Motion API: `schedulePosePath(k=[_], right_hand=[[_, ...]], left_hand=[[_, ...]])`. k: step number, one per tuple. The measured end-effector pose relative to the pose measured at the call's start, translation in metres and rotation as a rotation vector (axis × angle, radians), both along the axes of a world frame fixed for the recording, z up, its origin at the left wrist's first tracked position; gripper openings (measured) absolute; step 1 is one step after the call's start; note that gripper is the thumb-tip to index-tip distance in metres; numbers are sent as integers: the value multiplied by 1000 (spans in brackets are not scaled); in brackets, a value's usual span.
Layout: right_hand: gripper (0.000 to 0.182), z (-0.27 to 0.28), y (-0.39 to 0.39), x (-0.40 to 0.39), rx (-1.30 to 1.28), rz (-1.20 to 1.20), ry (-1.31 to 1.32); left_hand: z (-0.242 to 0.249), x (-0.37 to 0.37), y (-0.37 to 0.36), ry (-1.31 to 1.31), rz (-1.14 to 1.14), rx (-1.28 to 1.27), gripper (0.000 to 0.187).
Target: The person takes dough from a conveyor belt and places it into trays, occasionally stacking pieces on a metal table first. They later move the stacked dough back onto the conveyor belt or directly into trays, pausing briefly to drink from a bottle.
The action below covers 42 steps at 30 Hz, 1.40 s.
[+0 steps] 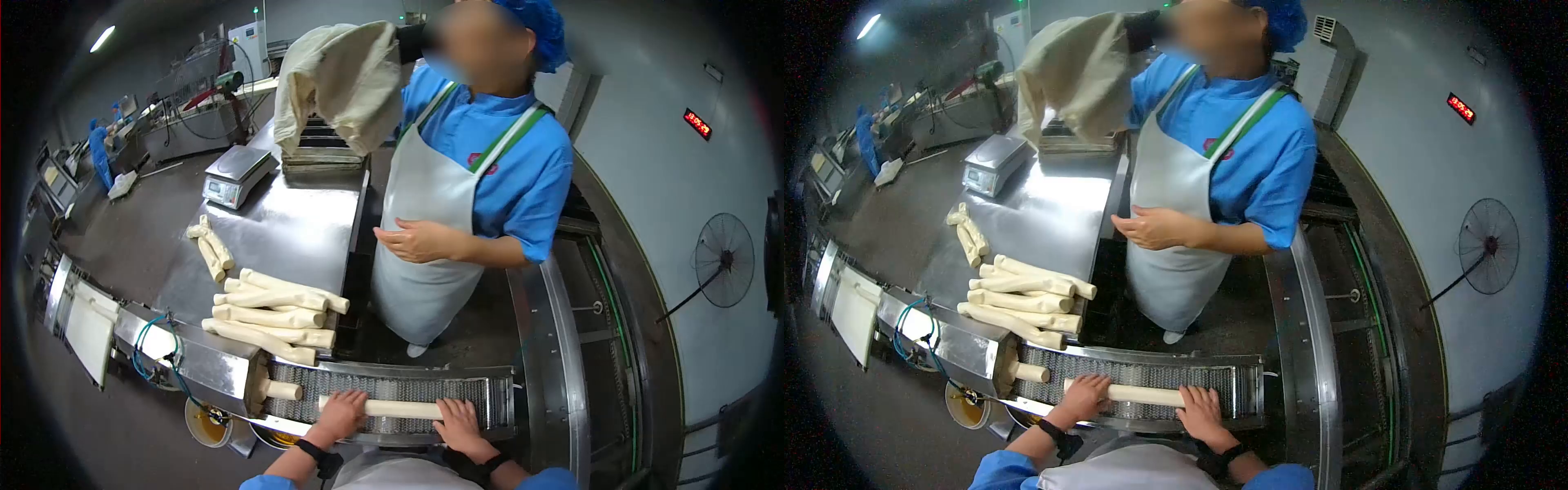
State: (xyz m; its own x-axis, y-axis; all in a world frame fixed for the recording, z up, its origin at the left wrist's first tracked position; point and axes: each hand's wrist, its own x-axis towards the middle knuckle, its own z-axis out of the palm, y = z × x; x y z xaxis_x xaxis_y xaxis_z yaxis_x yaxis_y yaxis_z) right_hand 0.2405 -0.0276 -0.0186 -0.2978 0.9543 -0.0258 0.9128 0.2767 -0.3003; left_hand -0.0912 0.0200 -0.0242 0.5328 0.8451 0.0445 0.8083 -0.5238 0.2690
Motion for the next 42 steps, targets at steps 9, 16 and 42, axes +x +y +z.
schedulePosePath(k=[9,16,42], right_hand=[[46,7,-24,49,-71,-42,-93],[46,5,-41,75,-131,-104,-150],[41,47,38,-92,-188,453,110]], left_hand=[[-6,68,-25,-131,-166,-444,35],[17,77,-42,-229,-27,-240,36],[89,-137,-74,51,557,116,52]])
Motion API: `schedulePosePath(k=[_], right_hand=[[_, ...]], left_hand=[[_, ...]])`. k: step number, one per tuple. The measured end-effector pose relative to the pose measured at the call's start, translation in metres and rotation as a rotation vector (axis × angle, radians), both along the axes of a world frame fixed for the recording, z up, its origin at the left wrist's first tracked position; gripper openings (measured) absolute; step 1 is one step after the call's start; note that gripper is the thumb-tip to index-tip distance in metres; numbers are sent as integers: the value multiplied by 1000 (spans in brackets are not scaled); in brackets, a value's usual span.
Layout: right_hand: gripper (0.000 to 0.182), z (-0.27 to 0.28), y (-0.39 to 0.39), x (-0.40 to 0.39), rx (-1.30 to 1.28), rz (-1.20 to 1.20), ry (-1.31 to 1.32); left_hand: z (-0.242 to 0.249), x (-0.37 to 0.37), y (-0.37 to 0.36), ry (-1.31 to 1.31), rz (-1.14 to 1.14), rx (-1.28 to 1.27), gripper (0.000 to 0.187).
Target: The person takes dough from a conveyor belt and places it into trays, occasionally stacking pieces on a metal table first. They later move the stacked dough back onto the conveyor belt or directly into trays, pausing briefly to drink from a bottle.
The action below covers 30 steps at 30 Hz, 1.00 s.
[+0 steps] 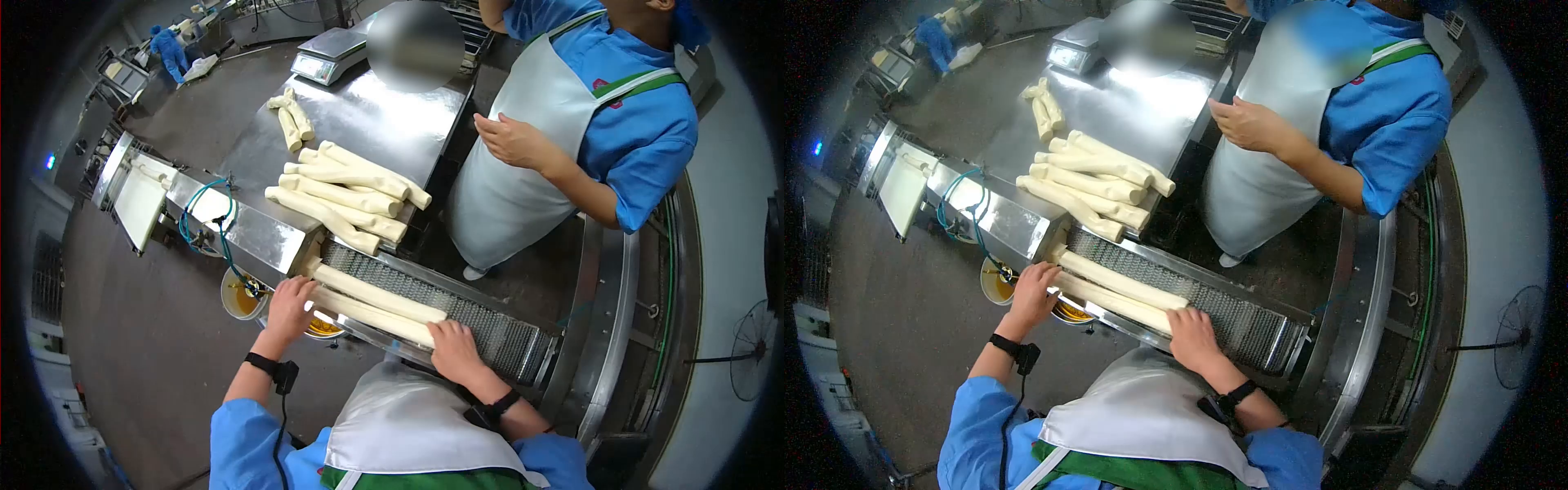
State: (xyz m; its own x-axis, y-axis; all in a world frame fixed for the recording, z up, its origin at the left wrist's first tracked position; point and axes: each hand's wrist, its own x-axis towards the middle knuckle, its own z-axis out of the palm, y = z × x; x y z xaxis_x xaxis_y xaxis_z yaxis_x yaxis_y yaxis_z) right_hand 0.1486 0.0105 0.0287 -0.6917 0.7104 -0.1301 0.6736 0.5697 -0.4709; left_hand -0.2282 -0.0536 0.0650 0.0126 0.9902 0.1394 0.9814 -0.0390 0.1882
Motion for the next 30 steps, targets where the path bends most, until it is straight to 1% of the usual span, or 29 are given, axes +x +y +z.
schedulePosePath(k=[1,3,4,6,7,8,9,11,13,15,16,17,19,20,21,23,24,26,27,29,30], right_hand=[[41,-1,-2,-7,-7,0,-4],[57,-2,-5,-16,256,240,10],[69,-7,-5,-19,149,262,-47],[72,-22,2,-20,159,244,-61],[76,-31,7,-17,176,227,-75],[83,-42,13,-15,203,217,-154],[83,-38,18,-14,198,208,-160],[85,-24,35,-15,172,63,-208],[86,-34,56,-8,190,6,-205],[89,-40,70,2,241,-223,-191],[82,-43,73,8,234,-276,-178],[82,-45,72,16,238,-284,-179],[75,-45,60,28,208,-282,-212],[71,-44,48,34,207,-252,-211],[71,-39,36,38,171,-208,-250],[66,-34,5,52,151,-142,-208],[66,-28,-5,60,155,-138,-199],[61,-17,-18,78,212,-26,-230],[61,-17,-17,84,212,-24,-227],[66,-18,-12,97,193,25,-284],[77,-24,-7,104,165,42,-295]], left_hand=[[-4,0,0,-4,0,-7,52],[-14,10,-2,1,-197,-221,65],[-22,18,-1,22,-286,-341,68],[-38,34,6,27,-330,-308,71],[-47,39,11,32,-371,-267,74],[-58,42,18,84,-377,-279,79],[-60,47,27,79,-388,-282,79],[-61,60,52,9,-379,-248,79],[-66,72,85,36,-401,-239,80],[-66,86,112,56,-354,-167,80],[-63,93,121,64,-344,-132,80],[-63,99,123,65,-352,-127,80],[-64,110,119,117,-300,-69,79],[-68,113,110,77,-333,-138,77],[-72,115,99,31,-385,-184,76],[-66,124,70,12,-437,-250,75],[-61,126,56,21,-431,-247,75],[-52,129,36,-43,-547,-231,68],[-51,128,35,-41,-544,-232,68],[-49,125,37,72,-685,-199,70],[-41,125,44,78,-679,-256,70]])
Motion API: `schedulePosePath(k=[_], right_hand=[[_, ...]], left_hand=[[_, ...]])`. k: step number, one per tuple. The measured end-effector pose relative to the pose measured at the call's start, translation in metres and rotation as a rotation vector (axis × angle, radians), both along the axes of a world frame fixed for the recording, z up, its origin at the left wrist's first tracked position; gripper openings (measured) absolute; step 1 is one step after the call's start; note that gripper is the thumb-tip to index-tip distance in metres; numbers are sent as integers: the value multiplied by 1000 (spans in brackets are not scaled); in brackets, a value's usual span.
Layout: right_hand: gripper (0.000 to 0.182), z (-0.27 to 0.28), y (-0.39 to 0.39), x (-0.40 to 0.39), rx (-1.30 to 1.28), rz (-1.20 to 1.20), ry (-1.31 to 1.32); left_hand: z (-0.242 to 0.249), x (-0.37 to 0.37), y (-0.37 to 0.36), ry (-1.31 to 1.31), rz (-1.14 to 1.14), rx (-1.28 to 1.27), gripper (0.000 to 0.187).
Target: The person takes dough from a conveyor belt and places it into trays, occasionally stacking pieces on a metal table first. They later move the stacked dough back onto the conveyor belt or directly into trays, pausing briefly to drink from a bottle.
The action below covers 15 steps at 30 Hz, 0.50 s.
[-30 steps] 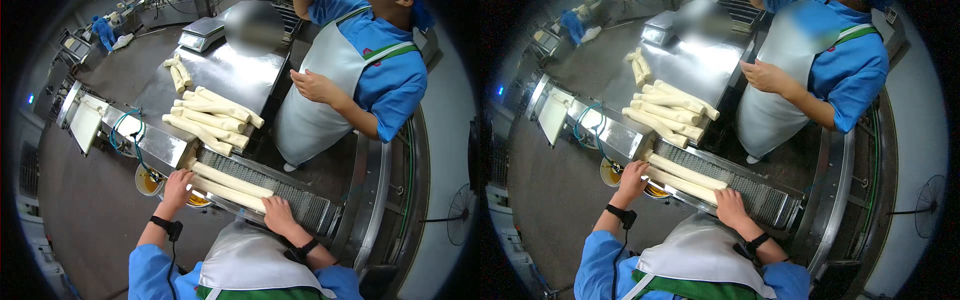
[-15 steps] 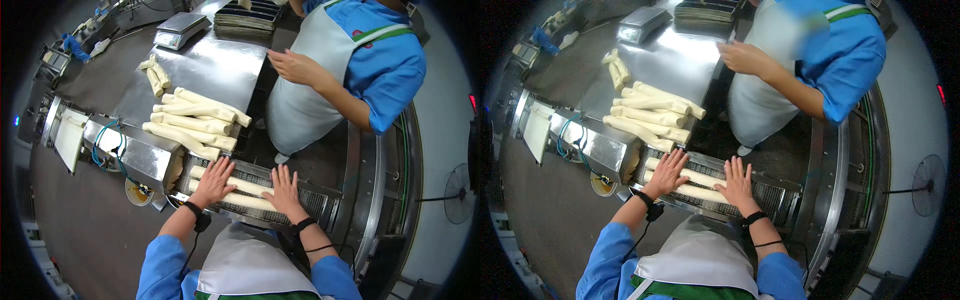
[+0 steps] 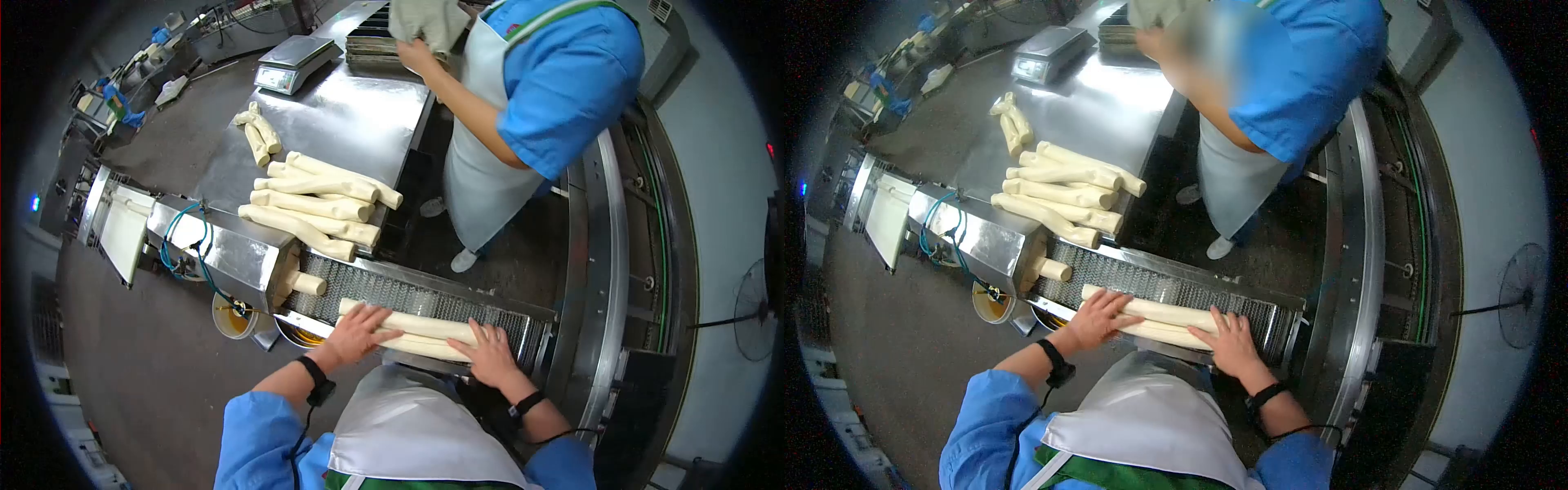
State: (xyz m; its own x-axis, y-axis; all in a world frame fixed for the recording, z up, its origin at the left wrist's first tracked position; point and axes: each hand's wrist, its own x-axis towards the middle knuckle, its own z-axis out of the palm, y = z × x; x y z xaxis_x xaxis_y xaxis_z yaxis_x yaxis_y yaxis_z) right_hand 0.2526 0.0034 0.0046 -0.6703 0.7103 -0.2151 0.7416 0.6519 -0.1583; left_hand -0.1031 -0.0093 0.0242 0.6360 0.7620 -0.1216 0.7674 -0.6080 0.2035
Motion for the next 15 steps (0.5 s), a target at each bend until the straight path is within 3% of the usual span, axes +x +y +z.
schedulePosePath(k=[3,6,7,8,10,11,13,15], right_hand=[[79,6,11,18,-25,39,-32],[69,-9,6,31,70,1,13],[64,-14,4,37,90,-32,26],[46,-15,1,40,73,-81,50],[43,6,-6,42,-41,-175,70],[45,3,-13,46,53,-239,127],[43,11,-20,55,-26,-309,74],[42,-2,-37,67,-172,-444,228]], left_hand=[[5,1,16,43,-33,-9,72],[5,9,23,66,-74,-18,73],[12,16,24,97,-66,-52,71],[15,21,25,124,-48,-91,65],[13,28,27,93,-28,-141,58],[14,37,27,94,-45,-119,54],[-6,44,30,169,-83,-59,34],[-1,60,33,67,-79,-108,34]])
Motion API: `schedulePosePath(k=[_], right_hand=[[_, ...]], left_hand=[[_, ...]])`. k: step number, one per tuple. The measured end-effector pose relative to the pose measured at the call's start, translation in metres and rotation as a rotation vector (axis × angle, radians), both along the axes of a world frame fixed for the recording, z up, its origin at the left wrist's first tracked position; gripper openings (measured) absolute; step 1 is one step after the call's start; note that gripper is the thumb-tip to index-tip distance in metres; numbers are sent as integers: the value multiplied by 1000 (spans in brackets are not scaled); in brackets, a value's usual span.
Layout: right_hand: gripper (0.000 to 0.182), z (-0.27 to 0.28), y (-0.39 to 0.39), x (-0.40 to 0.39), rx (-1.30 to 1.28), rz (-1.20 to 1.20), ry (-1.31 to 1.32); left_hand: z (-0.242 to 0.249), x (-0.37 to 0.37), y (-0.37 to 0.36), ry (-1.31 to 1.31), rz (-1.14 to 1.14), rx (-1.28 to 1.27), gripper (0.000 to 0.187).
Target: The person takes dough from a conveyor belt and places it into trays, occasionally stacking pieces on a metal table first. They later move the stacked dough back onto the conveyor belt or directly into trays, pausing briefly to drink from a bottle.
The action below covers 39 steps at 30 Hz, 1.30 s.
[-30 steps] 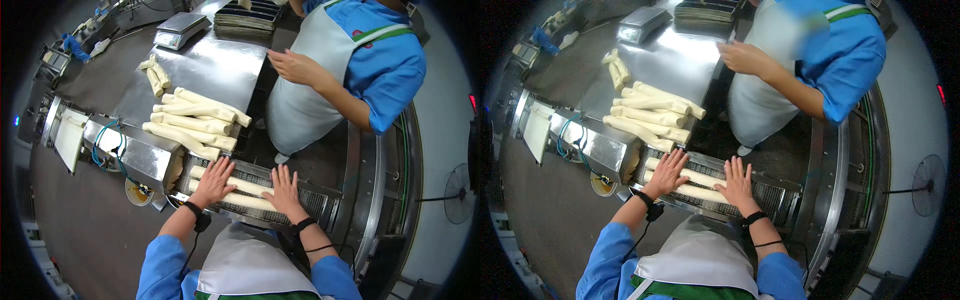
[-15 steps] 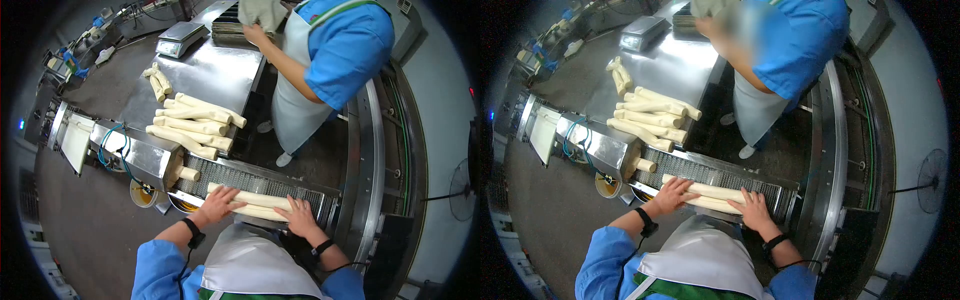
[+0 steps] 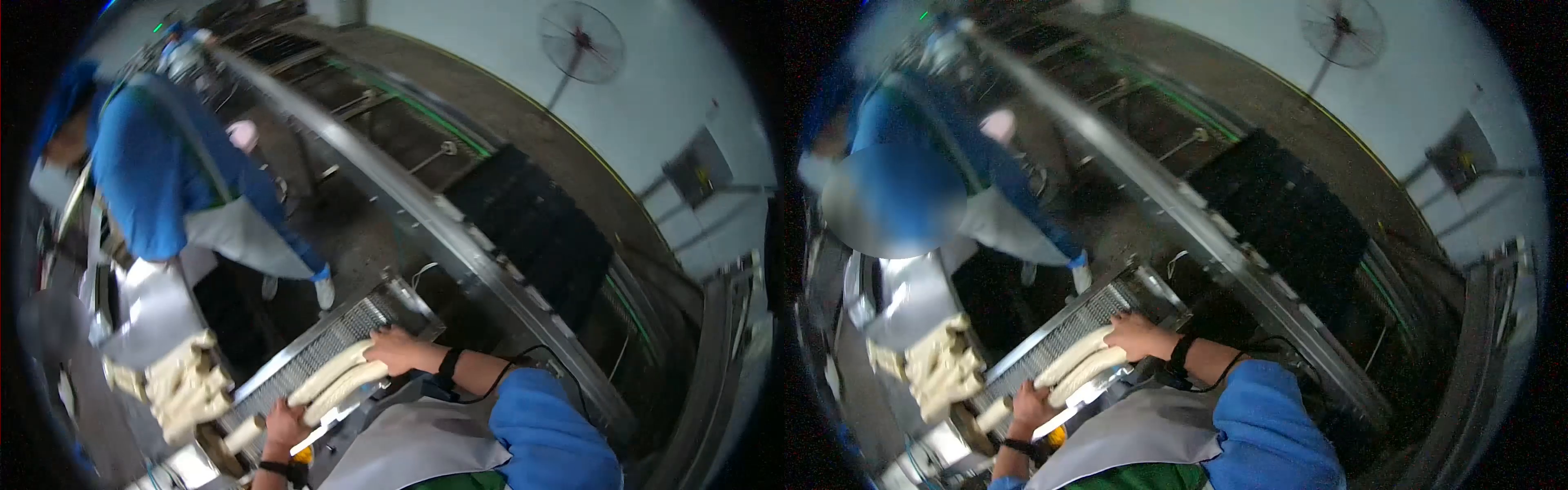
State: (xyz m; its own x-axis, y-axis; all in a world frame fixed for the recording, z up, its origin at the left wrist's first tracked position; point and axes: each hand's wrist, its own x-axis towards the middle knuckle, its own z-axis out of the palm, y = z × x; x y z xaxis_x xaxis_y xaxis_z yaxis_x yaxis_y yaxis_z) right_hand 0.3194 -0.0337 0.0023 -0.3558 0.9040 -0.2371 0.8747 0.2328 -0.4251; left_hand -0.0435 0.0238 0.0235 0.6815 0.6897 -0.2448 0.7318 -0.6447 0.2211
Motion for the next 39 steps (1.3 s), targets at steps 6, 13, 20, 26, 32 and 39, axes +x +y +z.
schedulePosePath(k=[6,13,20,26,32,39], right_hand=[[46,-12,-75,68,-448,-492,895],[65,8,-206,114,136,-1539,2321],[56,64,-140,178,741,-1137,2922],[53,40,-62,254,679,-1040,3013],[64,48,-4,276,309,-1304,2333],[36,36,16,350,248,-1699,2029]], left_hand=[[25,72,55,-432,463,-1096,45],[153,352,50,-1016,-100,-1463,78],[175,389,32,-911,-333,-1351,76],[49,250,52,-826,254,-1029,55],[-1,83,26,-341,322,-253,68],[-25,7,-20,25,468,50,81]])
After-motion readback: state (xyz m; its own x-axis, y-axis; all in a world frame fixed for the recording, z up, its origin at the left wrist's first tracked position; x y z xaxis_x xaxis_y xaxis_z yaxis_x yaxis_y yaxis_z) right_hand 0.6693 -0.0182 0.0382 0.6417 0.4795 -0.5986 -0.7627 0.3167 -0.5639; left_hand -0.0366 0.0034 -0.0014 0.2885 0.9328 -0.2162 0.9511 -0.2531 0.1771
